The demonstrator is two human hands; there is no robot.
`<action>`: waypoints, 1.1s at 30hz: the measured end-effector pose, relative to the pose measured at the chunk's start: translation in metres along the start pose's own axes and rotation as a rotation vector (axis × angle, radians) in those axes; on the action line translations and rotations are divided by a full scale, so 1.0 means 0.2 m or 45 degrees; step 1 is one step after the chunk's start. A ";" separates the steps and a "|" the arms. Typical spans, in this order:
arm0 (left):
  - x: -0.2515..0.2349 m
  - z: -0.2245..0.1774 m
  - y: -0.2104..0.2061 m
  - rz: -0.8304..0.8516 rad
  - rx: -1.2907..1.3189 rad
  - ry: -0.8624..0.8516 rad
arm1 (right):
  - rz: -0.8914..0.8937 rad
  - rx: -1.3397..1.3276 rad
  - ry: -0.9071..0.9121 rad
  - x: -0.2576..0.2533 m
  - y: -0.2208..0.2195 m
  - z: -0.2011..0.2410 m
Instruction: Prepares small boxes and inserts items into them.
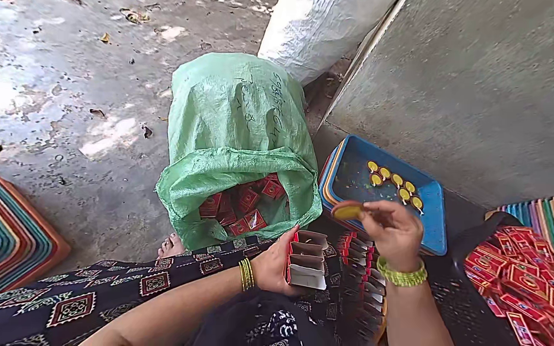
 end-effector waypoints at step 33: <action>-0.02 0.03 0.01 -0.006 -0.050 -0.078 | -0.101 0.825 -1.646 -0.12 0.18 -1.57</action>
Point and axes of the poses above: each hand's wrist, its own x-axis away from the middle knuckle, its own y-axis out of the back of the hand, z = x × y, the point moved 6 cm from there along -x, towards the middle knuckle, and after that the axes turned 7 degrees about x, right-handed, at the moved point
